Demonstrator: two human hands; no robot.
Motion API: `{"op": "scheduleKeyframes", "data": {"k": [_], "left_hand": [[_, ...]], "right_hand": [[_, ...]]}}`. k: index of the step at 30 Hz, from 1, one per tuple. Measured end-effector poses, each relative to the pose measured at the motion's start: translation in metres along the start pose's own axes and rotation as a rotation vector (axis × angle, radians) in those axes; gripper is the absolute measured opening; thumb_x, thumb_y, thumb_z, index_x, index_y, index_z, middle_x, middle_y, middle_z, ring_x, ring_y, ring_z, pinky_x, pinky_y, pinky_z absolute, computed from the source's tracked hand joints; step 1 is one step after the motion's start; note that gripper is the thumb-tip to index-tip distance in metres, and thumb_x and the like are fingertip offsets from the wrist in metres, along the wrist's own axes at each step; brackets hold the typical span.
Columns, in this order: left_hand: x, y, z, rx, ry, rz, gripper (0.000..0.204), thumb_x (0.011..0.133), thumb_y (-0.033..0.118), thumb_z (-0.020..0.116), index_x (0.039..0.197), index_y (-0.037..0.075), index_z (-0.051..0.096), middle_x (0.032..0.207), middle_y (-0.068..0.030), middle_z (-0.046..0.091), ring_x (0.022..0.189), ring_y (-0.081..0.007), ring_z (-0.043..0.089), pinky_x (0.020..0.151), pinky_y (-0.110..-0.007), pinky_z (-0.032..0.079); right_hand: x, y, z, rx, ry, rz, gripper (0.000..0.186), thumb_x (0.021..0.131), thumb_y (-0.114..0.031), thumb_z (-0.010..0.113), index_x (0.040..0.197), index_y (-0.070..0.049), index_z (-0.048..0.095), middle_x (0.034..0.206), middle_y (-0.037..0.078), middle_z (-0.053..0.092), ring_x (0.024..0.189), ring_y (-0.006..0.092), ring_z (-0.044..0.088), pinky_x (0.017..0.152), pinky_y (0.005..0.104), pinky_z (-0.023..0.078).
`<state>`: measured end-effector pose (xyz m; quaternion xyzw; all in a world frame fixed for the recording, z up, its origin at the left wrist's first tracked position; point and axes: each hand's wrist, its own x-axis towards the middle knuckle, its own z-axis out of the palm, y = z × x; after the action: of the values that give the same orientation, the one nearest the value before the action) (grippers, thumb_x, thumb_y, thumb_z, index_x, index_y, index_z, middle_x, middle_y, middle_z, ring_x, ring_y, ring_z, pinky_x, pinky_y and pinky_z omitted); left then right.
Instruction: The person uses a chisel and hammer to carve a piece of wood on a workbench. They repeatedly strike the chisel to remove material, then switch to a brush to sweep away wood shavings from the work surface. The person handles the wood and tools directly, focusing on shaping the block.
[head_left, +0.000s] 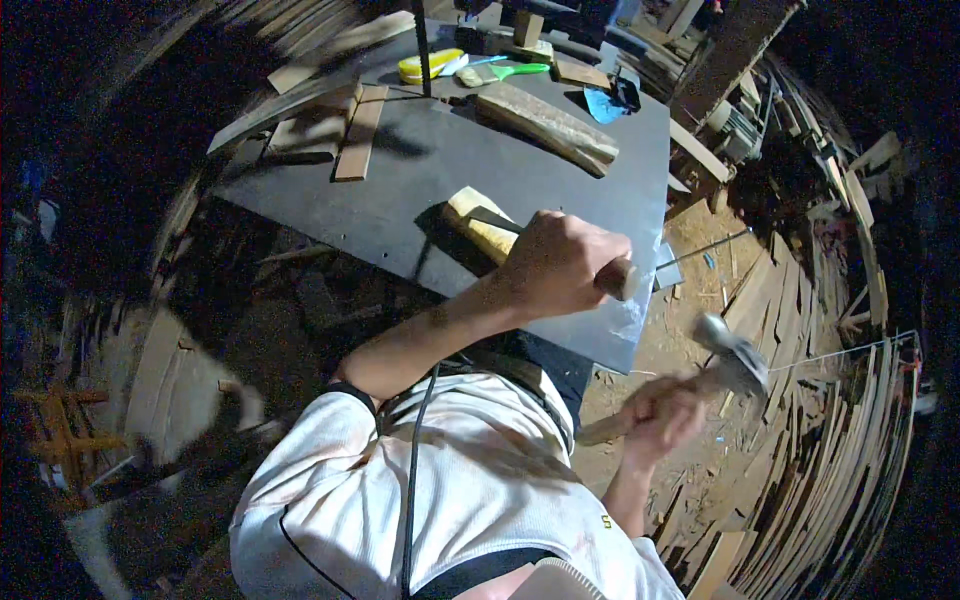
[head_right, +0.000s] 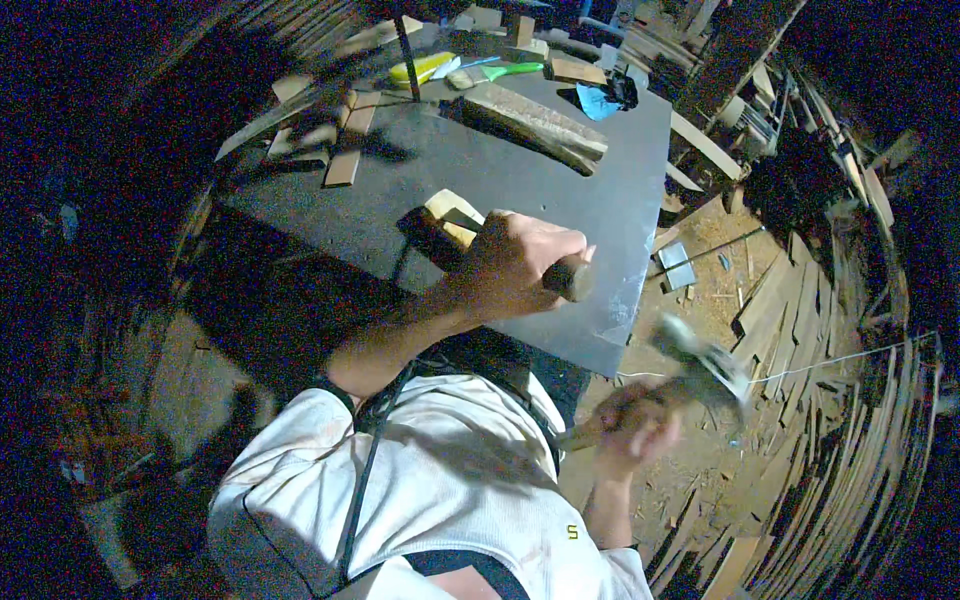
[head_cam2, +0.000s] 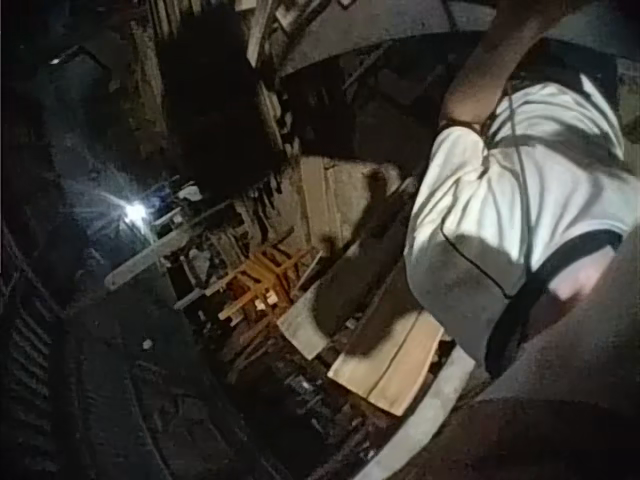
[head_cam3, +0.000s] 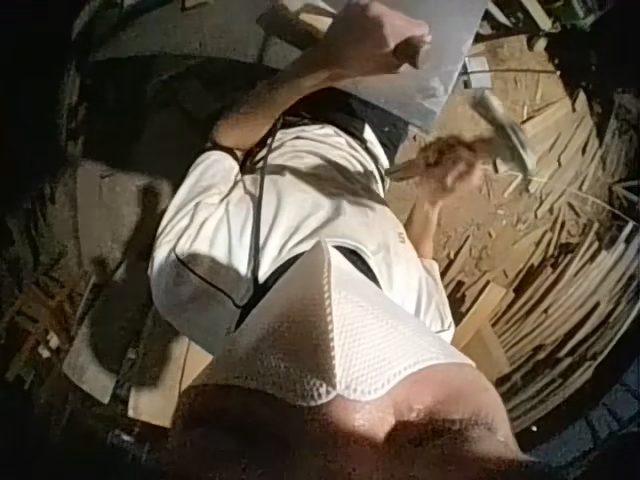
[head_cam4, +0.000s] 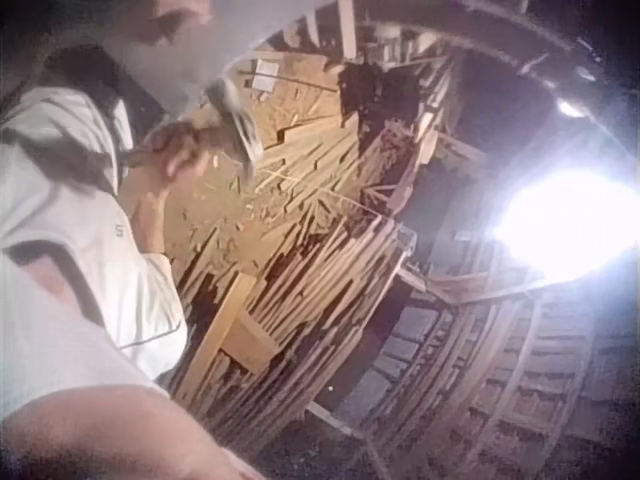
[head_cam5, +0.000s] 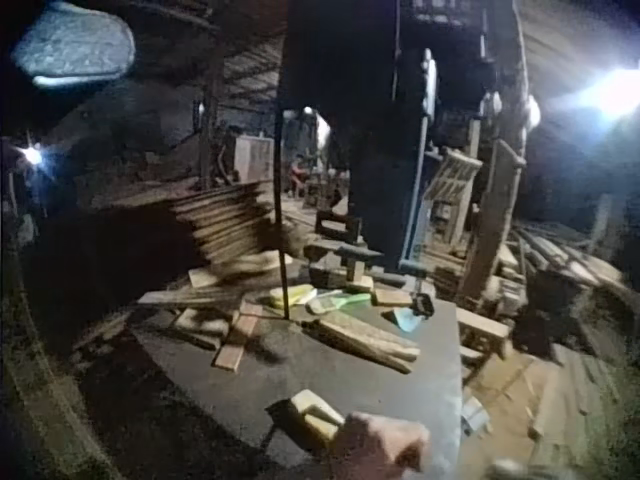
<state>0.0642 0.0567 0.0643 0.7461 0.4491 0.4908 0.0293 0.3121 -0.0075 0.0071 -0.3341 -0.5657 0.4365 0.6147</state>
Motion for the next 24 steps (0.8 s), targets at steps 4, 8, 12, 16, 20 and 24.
{"op": "scheduleKeyframes", "data": {"k": [4, 8, 12, 16, 20, 24], "left_hand": [[0.003, 0.014, -0.005, -0.051, 0.088, -0.007, 0.021, 0.081, 0.016, 0.072, 0.071, 0.007, 0.055, 0.061, -0.0144, 0.058, 0.058, -0.0357, 0.062, 0.053, -0.043, 0.046], [0.009, 0.016, -0.012, -0.123, 0.102, -0.004, 0.022, 0.081, 0.015, 0.072, 0.070, 0.007, 0.054, 0.059, -0.0143, 0.056, 0.056, -0.0354, 0.061, 0.052, -0.042, 0.046], [0.013, 0.011, -0.017, -0.145, 0.050, -0.091, 0.017, 0.071, 0.021, 0.075, 0.075, 0.008, 0.064, 0.062, -0.0144, 0.062, 0.062, -0.0370, 0.066, 0.059, -0.046, 0.052], [0.010, 0.007, -0.011, -0.106, 0.065, -0.053, 0.019, 0.071, 0.020, 0.074, 0.073, 0.008, 0.060, 0.062, -0.0146, 0.060, 0.060, -0.0367, 0.064, 0.055, -0.044, 0.049], [0.004, 0.008, -0.010, -0.098, 0.034, -0.056, 0.020, 0.071, 0.020, 0.074, 0.074, 0.008, 0.059, 0.062, -0.0143, 0.059, 0.060, -0.0363, 0.063, 0.055, -0.043, 0.048], [0.004, 0.004, -0.007, -0.052, 0.058, -0.023, 0.020, 0.071, 0.021, 0.074, 0.075, 0.008, 0.059, 0.063, -0.0141, 0.060, 0.061, -0.0361, 0.064, 0.056, -0.044, 0.048]], "right_hand": [[0.022, -0.027, -0.039, 0.589, 0.119, 0.071, 0.035, 0.100, -0.043, 0.055, 0.117, -0.012, 0.056, 0.080, 0.004, 0.062, 0.047, 0.0105, 0.042, 0.036, 0.0242, 0.032], [0.034, -0.061, -0.043, 0.399, 0.107, -0.204, 0.031, 0.099, -0.038, 0.057, 0.116, -0.011, 0.057, 0.083, 0.006, 0.063, 0.048, 0.0120, 0.045, 0.036, 0.0247, 0.036], [0.049, -0.090, -0.019, 0.409, -0.119, -0.408, 0.027, 0.100, -0.032, 0.058, 0.107, -0.007, 0.055, 0.067, 0.004, 0.055, 0.042, 0.0093, 0.042, 0.033, 0.0233, 0.034], [0.040, -0.050, 0.002, -0.175, -0.112, -0.145, 0.028, 0.098, -0.036, 0.059, 0.104, -0.008, 0.059, 0.065, 0.003, 0.055, 0.047, 0.0108, 0.047, 0.040, 0.0271, 0.038], [0.024, -0.051, 0.014, 0.283, -0.162, -0.009, 0.030, 0.096, -0.039, 0.060, 0.095, -0.008, 0.059, 0.067, 0.002, 0.056, 0.051, 0.0118, 0.049, 0.046, 0.0298, 0.040], [0.018, -0.038, 0.027, 0.019, -0.219, -0.077, 0.029, 0.099, -0.033, 0.060, 0.095, -0.005, 0.054, 0.066, 0.002, 0.052, 0.049, 0.0090, 0.045, 0.042, 0.0250, 0.038]]}}
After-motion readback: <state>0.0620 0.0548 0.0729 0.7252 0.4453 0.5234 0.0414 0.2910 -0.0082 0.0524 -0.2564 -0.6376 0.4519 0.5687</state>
